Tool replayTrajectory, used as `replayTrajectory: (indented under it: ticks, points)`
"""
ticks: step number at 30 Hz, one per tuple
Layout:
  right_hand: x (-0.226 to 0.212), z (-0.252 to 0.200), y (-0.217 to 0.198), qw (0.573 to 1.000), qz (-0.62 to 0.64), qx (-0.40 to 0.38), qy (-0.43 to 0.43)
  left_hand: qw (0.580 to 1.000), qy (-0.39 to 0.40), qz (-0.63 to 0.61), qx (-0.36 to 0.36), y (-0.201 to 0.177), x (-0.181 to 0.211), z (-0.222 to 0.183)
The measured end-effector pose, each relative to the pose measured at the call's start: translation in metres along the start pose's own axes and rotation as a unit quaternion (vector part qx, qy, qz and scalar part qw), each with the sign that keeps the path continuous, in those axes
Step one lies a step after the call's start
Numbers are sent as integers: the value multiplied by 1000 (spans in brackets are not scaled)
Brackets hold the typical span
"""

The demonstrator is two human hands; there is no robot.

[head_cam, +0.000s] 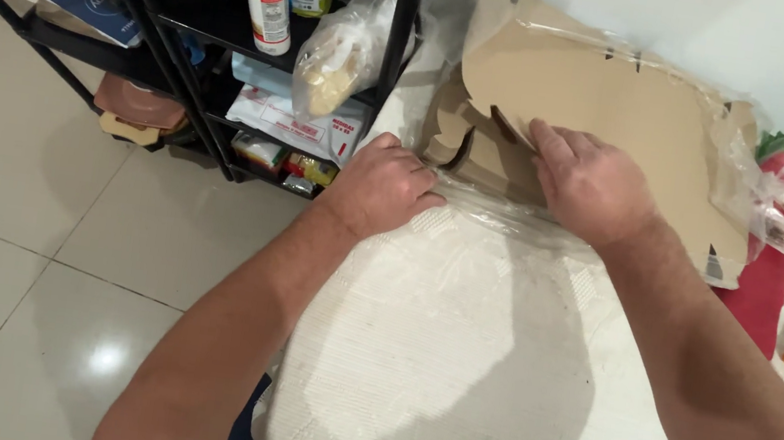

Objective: Assemble a cardboard pizza box from a flat pre-cut sheet on a table.

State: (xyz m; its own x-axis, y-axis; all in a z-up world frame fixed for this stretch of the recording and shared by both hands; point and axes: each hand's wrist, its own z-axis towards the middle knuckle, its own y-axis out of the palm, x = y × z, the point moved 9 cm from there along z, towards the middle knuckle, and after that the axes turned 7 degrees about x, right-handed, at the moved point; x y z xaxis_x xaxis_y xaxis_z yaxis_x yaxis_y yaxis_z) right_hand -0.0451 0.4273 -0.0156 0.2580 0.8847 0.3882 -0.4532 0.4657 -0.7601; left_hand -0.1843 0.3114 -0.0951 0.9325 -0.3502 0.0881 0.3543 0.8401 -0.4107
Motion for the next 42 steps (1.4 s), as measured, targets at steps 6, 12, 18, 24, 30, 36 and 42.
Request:
replayTrajectory:
  ticks: [6,12,18,24,30,36,42]
  points:
    - [37,-11,-15,997,-64,44,-20,1000,-3,20,-16,6,-3,1]
    - [84,-14,-170,971,66,42,224,992,-25,8,-127,-4,7,17]
    - [169,-80,-308,805,321,357,347,954,-263,-144,23,-73,32,68]
    - [116,-71,-375,676,429,438,409,917,-322,-182,150,-177,74,127]
    - [83,-98,-342,492,542,395,556,895,-389,-218,1,-192,82,137]
    - [76,-104,-344,477,618,399,482,785,-503,-361,16,-183,100,107]
    - [65,-108,-359,487,582,385,525,759,-496,-420,47,-179,107,90]
